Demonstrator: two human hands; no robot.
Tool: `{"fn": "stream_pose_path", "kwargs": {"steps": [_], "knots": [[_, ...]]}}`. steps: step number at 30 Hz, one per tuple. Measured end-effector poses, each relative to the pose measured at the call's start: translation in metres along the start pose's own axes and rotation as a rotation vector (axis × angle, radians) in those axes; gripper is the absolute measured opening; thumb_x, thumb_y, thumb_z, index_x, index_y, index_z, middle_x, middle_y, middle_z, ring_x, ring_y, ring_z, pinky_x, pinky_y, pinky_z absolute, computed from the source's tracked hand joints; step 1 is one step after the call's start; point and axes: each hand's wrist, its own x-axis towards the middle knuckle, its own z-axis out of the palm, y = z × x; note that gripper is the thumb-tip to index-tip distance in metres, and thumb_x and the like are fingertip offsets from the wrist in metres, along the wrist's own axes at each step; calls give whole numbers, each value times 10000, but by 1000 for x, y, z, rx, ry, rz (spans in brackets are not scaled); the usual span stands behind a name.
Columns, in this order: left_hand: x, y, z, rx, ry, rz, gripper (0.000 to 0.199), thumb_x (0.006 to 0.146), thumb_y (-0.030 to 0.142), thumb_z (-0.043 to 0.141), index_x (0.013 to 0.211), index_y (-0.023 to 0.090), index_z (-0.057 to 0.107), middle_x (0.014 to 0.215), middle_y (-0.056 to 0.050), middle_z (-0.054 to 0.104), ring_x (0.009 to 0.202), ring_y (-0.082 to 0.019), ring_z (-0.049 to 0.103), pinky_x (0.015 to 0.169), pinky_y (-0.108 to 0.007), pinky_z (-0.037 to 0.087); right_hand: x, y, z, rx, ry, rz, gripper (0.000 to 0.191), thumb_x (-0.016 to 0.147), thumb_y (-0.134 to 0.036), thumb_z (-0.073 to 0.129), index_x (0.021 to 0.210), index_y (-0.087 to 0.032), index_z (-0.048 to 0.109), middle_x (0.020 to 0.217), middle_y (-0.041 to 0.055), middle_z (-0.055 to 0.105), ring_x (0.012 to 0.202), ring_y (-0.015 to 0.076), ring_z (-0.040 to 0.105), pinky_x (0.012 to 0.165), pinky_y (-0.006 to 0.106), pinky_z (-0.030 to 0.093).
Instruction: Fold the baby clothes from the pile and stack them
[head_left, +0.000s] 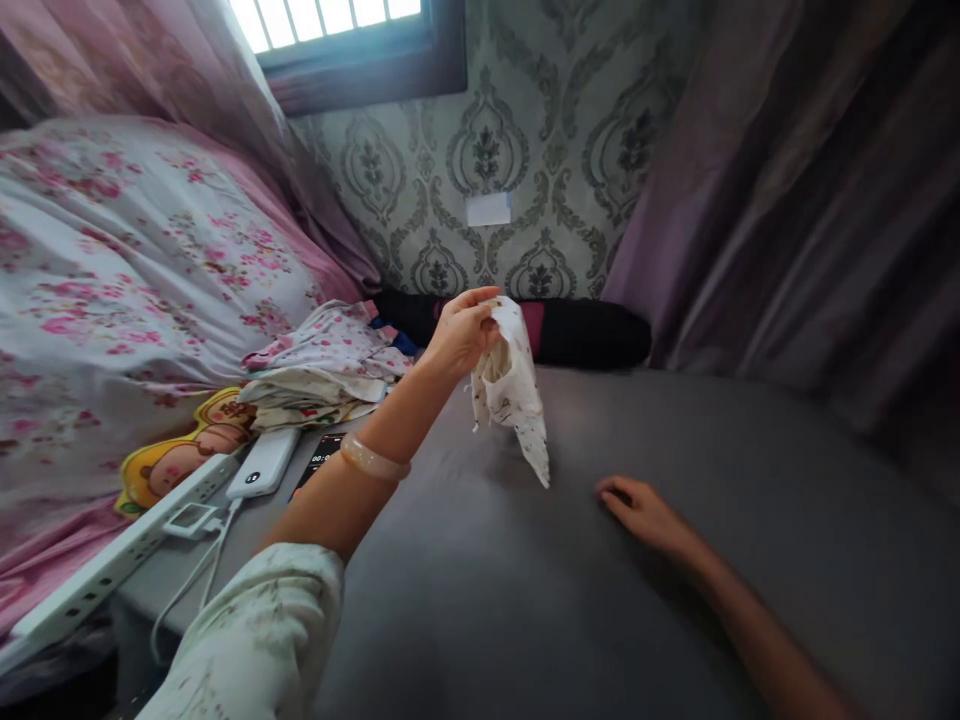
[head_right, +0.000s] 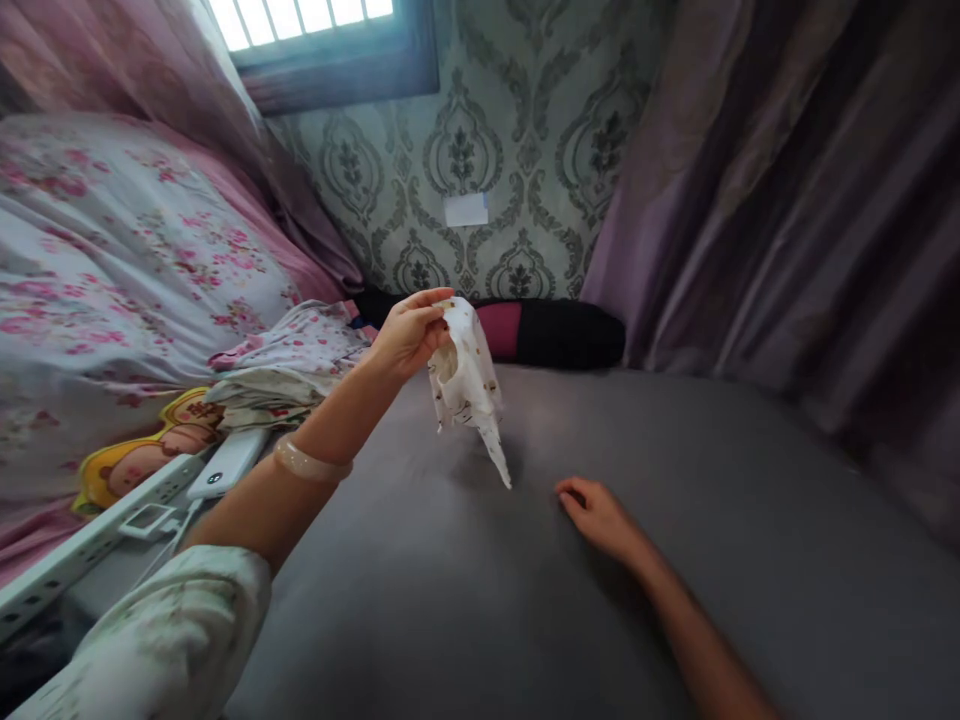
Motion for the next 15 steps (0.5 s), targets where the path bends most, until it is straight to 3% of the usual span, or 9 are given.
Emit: {"fn": "stream_pose_path", "kwargs": {"steps": [3,6,10,13,15], "knots": [[-16,-6,7,-41,6,-32,279,779,74,534,1045,144,580,807,-25,597,596,-83,588,703,-326,579,9,-26,-2,21,26,-35,247,820,-376,498,850,-217,683,799,28,715,723,187,640,697,321,511],[-26,-12,11,-87,28,-43,317,746,32,536,1042,140,564,800,-11,574,593,-71,579,705,-321,585,19,-63,2,82,132,-59,260,858,-383,494,909,-203,674,863,40,712,762,184,641,724,322,507],[-34,-20,13,-122,72,-38,334,718,38,576,1031,153,559,809,-2,545,626,-81,592,723,-335,591,29,-116,17,207,377,-133,233,896,-386,484,949,-206,622,921,62,687,828,196,647,771,346,505],[-41,-24,15,-145,87,-35,361,705,34,577,1043,158,558,809,0,545,663,-91,605,748,-334,588,34,-146,32,187,544,-204,203,888,-384,518,1002,-221,559,985,77,642,903,219,620,749,354,512],[-46,-25,18,-162,89,-31,376,696,19,563,1046,156,555,808,-1,556,685,-94,609,758,-322,584,38,-158,42,126,630,-255,237,866,-341,550,1068,-223,514,1058,92,595,991,234,582,815,378,504]]}}
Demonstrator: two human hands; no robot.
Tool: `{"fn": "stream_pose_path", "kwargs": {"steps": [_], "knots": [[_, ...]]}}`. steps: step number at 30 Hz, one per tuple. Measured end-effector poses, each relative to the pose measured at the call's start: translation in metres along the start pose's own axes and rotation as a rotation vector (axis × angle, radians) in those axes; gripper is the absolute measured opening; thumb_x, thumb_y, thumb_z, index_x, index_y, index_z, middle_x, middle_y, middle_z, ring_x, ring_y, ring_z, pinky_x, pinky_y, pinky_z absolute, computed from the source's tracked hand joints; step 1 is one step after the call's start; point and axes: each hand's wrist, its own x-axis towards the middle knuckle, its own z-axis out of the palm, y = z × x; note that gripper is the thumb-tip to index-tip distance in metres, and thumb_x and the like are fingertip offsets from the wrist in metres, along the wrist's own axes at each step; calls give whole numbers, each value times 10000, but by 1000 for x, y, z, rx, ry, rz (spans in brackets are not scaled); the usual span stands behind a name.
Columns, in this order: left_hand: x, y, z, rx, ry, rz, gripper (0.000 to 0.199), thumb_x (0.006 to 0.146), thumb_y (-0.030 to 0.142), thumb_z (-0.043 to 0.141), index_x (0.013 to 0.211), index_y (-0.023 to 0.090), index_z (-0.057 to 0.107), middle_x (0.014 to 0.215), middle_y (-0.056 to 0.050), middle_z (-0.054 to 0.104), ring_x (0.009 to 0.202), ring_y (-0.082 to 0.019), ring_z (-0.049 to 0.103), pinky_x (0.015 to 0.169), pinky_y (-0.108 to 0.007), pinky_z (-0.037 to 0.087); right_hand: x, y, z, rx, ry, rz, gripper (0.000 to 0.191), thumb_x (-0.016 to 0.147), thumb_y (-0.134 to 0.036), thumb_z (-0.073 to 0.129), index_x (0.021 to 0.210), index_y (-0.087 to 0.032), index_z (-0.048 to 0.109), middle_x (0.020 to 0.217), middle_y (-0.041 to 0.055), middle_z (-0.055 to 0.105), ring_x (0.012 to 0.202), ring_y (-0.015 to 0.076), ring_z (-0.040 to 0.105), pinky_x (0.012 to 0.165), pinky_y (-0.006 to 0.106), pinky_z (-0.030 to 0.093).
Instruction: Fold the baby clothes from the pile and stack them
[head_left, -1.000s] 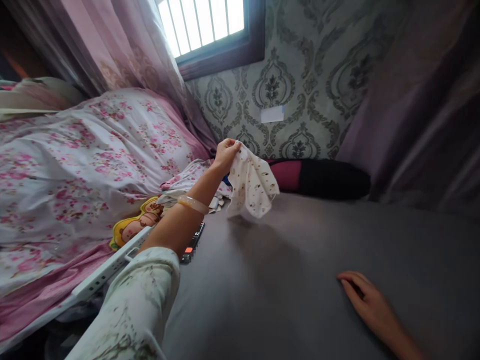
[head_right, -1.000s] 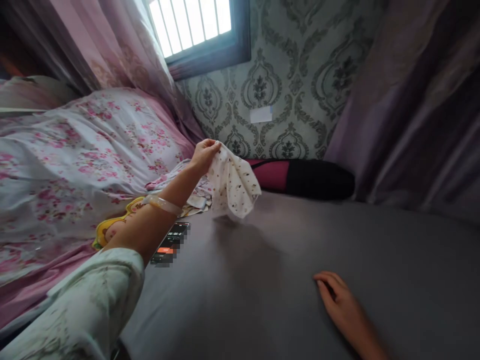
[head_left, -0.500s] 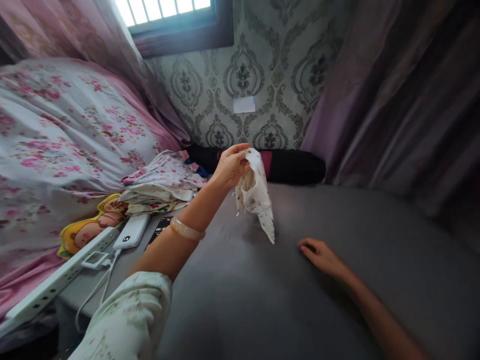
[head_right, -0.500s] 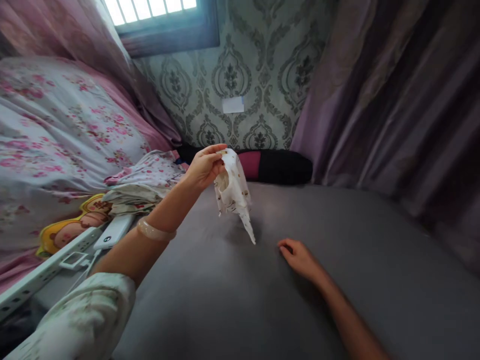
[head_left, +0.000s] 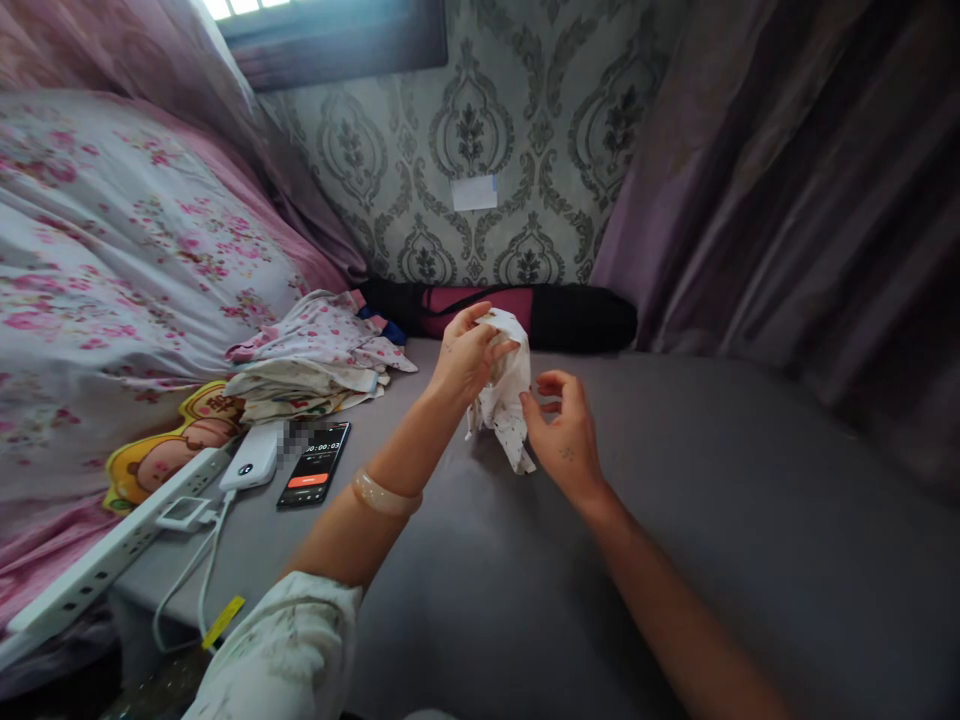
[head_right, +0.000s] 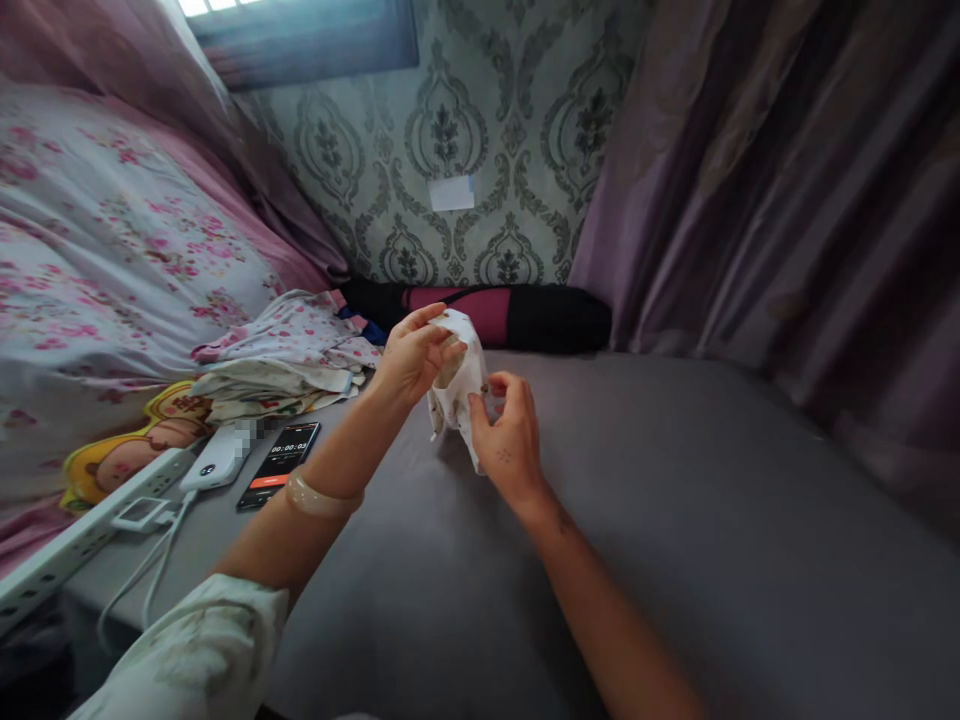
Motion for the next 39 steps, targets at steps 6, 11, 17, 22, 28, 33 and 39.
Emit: {"fn": "stream_pose_path", "kwargs": {"steps": [6,11,17,22,28,33,39], "knots": [[-11,-6,2,-29,36,-22,408,646,-7,531,1023,149,554,816,-4,565,740,-107,616,797,-317,567,2,0,26,-27,59,-14,276,830,-247,544,1092,-211,465,1048,90,569,966,225,561,866,393,477],[-13,-15,-9,-4,-25,-4,443,628,15,538,1054,136,553,873,-23,596,807,-124,619,819,-325,556,15,17,25,86,8,80,194,842,-318,550,1001,-210,522,906,48,647,818,206,615,744,346,489],[-6,-32,-38,234,-21,55,392,626,58,576,1010,141,581,805,0,613,718,-106,599,661,-230,539,41,25,-4,169,-60,106,236,799,-409,596,905,-198,606,855,49,676,731,182,612,679,311,482],[-4,-45,-55,437,-52,53,233,669,127,590,902,131,603,657,11,616,632,-110,601,591,-207,499,55,13,-31,213,-257,106,271,780,-434,615,899,-192,642,832,46,681,737,180,621,648,291,481],[-8,-54,-66,572,-109,41,169,713,232,617,851,134,622,614,35,559,521,-77,497,495,-187,387,59,5,-48,139,-320,85,283,797,-443,586,866,-184,674,780,39,674,699,170,602,612,281,468],[-12,-64,-78,734,-206,14,246,736,366,645,808,131,654,635,19,542,570,-93,471,506,-201,341,60,1,-59,108,-283,139,312,773,-486,615,773,-179,668,713,25,646,645,155,573,573,268,447],[-18,-79,-86,779,-259,2,248,765,380,612,806,141,659,723,-2,561,613,-98,468,537,-206,361,60,-1,-71,159,-332,295,374,723,-560,654,737,-186,654,668,15,633,568,139,541,497,251,410]]}}
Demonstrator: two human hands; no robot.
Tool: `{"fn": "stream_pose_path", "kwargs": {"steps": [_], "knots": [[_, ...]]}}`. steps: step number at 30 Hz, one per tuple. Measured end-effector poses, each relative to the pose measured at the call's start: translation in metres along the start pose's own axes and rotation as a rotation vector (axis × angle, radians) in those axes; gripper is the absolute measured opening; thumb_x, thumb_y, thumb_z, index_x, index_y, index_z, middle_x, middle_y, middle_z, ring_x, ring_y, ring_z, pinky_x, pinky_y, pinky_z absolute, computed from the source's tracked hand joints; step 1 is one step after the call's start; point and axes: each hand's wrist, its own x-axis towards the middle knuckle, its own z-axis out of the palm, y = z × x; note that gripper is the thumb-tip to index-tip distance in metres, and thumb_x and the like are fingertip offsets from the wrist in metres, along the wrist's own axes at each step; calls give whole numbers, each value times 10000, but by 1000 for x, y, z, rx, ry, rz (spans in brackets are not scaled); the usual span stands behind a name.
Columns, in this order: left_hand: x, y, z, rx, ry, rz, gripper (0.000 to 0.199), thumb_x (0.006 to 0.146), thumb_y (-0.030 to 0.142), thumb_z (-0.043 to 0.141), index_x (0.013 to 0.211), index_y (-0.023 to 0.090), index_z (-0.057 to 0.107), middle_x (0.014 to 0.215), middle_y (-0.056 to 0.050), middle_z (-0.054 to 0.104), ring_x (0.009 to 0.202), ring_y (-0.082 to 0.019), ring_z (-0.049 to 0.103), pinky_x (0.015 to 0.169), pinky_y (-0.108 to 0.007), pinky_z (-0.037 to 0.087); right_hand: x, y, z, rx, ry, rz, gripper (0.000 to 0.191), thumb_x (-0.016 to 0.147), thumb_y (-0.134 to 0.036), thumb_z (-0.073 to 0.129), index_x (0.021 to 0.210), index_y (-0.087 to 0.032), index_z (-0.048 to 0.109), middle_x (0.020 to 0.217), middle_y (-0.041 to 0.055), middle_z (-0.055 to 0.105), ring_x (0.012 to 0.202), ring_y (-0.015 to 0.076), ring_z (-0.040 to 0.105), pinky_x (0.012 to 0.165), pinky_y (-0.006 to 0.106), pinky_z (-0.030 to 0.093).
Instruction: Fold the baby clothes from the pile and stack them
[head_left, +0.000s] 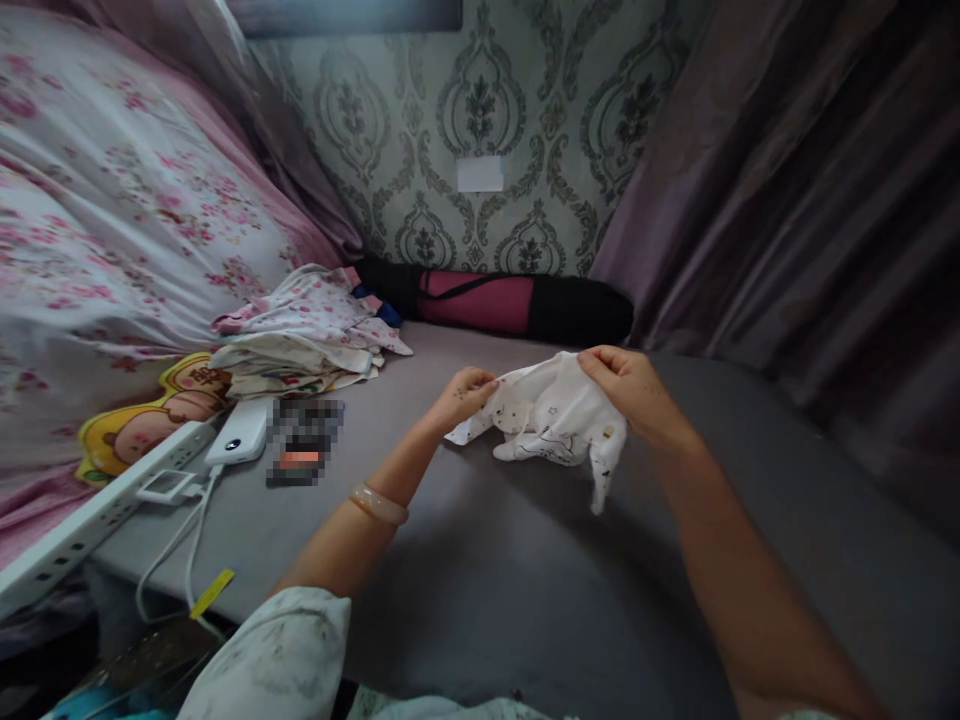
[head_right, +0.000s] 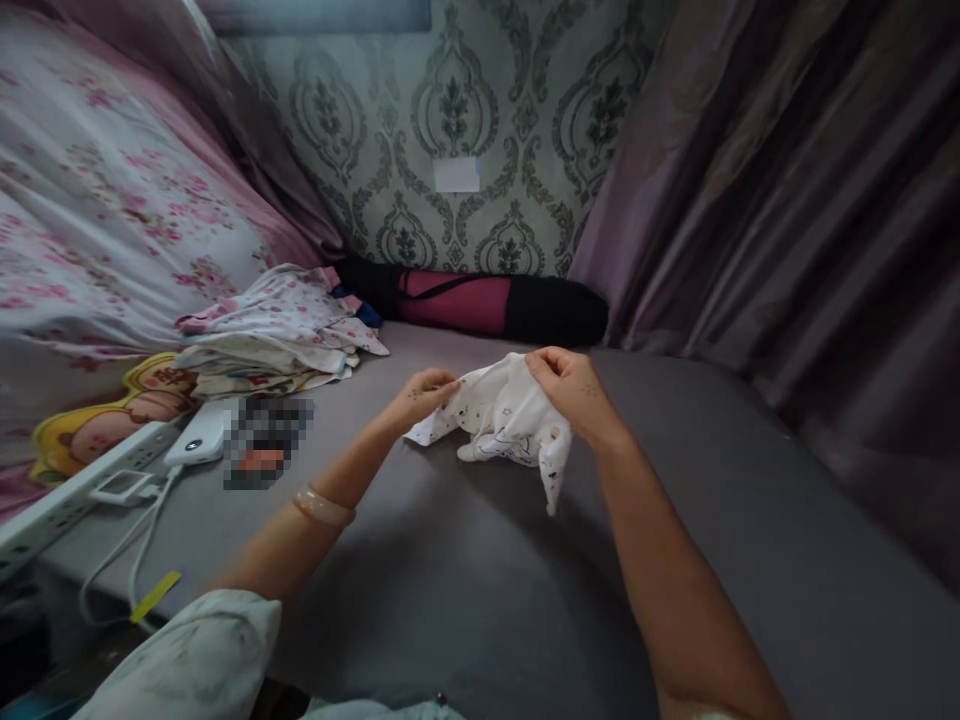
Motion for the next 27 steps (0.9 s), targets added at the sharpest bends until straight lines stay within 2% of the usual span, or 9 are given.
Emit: {"fn": "stream_pose_path", "kwargs": {"steps": [3,6,9,14,16,20,23,27], "knots": [[-3,-3,4,-130,-64,-30,278,798,416,569,840,147,623,635,30,505,567,-89,426,498,-192,311,-1,5,-4,-14,21,51,426,713,-611,640,689,-186,636,611,4,597,517,123,493,461,244,363],[-6,-3,7,-226,-55,-31,298,806,448,569,886,161,586,643,39,503,554,-82,419,493,-184,309,-1,12,-8,-41,39,95,457,695,-639,640,681,-182,638,588,1,582,505,121,477,454,243,341],[-8,0,7,-268,-57,-27,325,815,483,568,909,171,567,623,49,486,521,-73,398,475,-178,295,-1,20,-14,-77,38,119,454,685,-623,652,728,-172,671,641,19,624,550,134,513,479,244,364],[-15,13,-6,-220,-100,42,365,825,518,591,978,187,583,518,92,333,441,-55,274,426,-177,196,0,37,-27,-52,4,112,396,682,-544,691,859,-190,689,776,27,683,623,141,565,518,235,410],[-17,17,-13,-212,-160,58,364,815,517,612,990,198,596,534,84,390,446,-54,313,432,-176,217,-1,42,-31,-22,-5,127,372,684,-526,701,859,-198,683,755,16,679,601,134,561,505,232,410],[-18,22,-23,-161,-283,58,338,749,481,697,895,178,666,703,16,590,577,-81,493,512,-182,355,-6,44,-36,10,-72,140,347,696,-506,711,849,-196,684,751,18,686,603,136,576,508,233,421],[-18,23,-25,-125,-305,49,355,695,452,751,909,175,693,786,-10,646,646,-105,548,563,-193,412,-10,40,-38,-7,-131,139,348,700,-501,711,859,-192,689,777,28,696,632,141,594,528,236,440],[-17,23,-26,-65,-308,67,351,696,444,749,915,171,719,804,-23,672,662,-116,570,577,-200,429,-14,36,-39,-23,-146,132,345,673,-474,734,868,-192,695,762,20,691,609,128,581,511,228,427]]}}
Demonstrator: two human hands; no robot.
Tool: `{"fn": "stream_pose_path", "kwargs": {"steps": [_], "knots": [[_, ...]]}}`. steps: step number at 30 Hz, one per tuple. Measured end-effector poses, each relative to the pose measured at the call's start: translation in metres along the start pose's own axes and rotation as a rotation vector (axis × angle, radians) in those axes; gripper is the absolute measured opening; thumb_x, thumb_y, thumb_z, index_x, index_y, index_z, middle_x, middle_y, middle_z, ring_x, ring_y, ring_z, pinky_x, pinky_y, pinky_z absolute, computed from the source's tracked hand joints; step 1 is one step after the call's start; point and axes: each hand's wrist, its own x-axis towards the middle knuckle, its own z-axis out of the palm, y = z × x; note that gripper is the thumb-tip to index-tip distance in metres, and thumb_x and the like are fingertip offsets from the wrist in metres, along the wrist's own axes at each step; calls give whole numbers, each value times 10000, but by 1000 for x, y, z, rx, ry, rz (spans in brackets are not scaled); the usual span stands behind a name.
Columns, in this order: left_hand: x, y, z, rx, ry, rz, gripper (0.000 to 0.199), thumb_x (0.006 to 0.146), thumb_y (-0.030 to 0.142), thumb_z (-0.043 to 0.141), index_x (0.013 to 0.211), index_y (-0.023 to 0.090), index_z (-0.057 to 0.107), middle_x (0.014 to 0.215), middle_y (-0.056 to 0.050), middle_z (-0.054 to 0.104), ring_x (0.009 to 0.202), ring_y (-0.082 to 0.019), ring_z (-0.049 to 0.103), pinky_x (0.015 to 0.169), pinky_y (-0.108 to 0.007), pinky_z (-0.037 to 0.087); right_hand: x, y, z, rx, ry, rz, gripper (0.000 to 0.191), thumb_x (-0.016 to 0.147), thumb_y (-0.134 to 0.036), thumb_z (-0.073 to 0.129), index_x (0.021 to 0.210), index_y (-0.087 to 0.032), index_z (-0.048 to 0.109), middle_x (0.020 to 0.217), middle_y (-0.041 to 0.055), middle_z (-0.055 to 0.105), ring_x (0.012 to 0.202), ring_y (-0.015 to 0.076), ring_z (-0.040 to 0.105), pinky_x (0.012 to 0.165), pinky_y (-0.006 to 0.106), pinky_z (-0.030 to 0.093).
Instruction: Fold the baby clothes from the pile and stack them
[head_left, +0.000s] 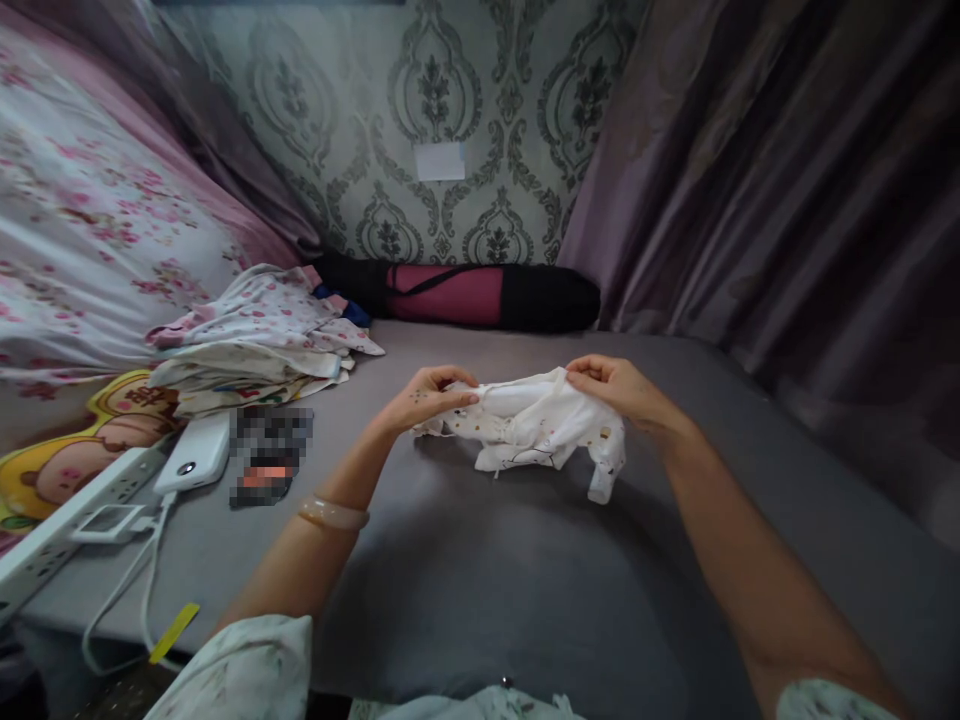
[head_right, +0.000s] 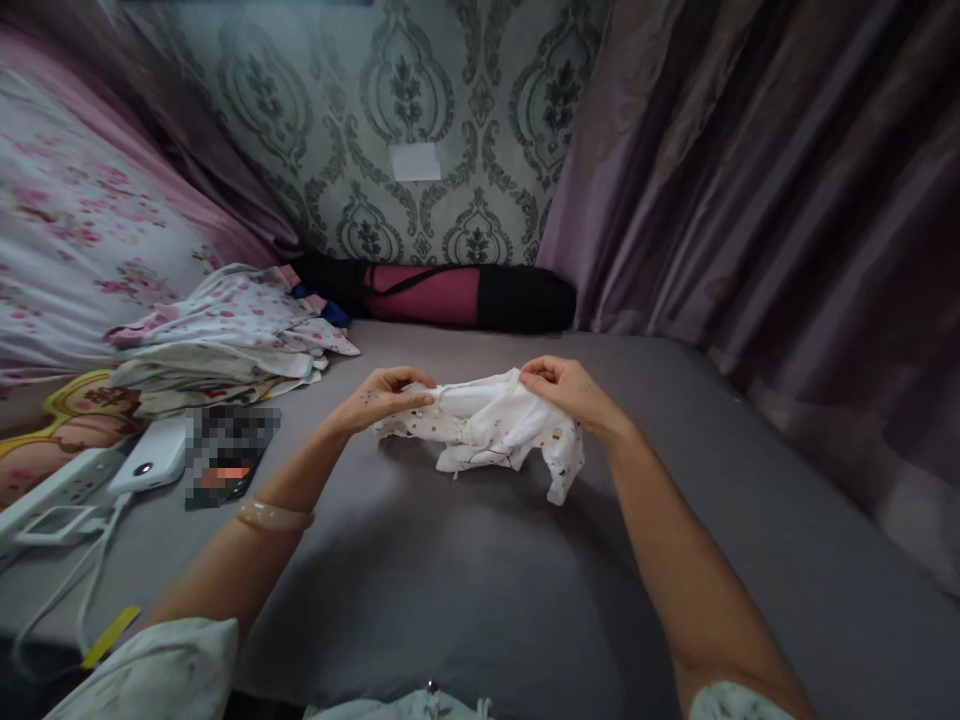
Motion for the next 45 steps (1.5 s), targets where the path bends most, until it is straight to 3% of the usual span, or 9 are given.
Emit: {"fn": "stream_pose_path", "kwargs": {"steps": [9,19,24,27,32,35,38,41,45], "knots": [[2,-1,0,182,46,107,279,743,432,711,884,198,770,816,-37,641,744,-139,561,629,-224,413,0,12,2,-27,28,-51,326,707,-475,708,865,-190,688,768,17,673,624,125,572,519,226,424],[0,-1,2,98,236,78,251,762,441,685,835,214,761,833,-31,599,814,-160,546,701,-256,416,-9,6,11,37,140,-92,265,686,-454,715,803,-217,690,715,-5,638,593,122,533,514,234,405],[-1,4,9,296,224,92,330,726,529,703,805,210,739,812,-11,504,764,-145,499,706,-260,417,-12,-3,15,42,197,-135,271,674,-458,725,788,-216,684,689,-5,629,591,129,531,516,245,397],[0,3,20,449,311,113,366,665,545,750,766,197,695,849,-2,442,731,-130,479,687,-260,414,-14,-11,20,11,178,-176,259,697,-456,711,786,-215,681,682,-5,624,592,131,530,517,249,392],[3,-6,36,569,503,83,178,766,369,658,729,196,638,846,-4,456,695,-124,479,671,-262,407,-20,-15,30,-103,155,-230,236,752,-447,669,802,-217,684,675,-4,622,590,137,536,523,257,398],[2,-9,40,637,577,97,72,782,246,586,784,203,643,877,-27,502,771,-159,513,728,-285,422,-22,-13,36,-192,170,-267,226,786,-436,638,830,-221,692,692,0,637,616,151,559,553,269,424],[1,-8,41,707,629,162,180,755,133,531,881,198,642,972,-70,552,942,-216,523,851,-338,419,-23,-14,40,-303,216,-315,203,813,-414,614,852,-233,699,728,10,663,652,171,588,609,293,457],[2,-8,37,640,615,190,215,752,96,482,877,188,630,954,-74,594,941,-211,535,863,-335,421,-22,-16,41,-408,277,-394,174,848,-382,585,881,-254,699,827,27,696,764,203,627,722,330,480],[2,-9,22,379,552,93,132,780,193,498,802,182,628,773,-13,617,747,-154,550,701,-256,429,-16,-14,33,-492,345,-498,186,895,-356,531,922,-258,688,921,45,677,865,217,617,816,356,464]]}}
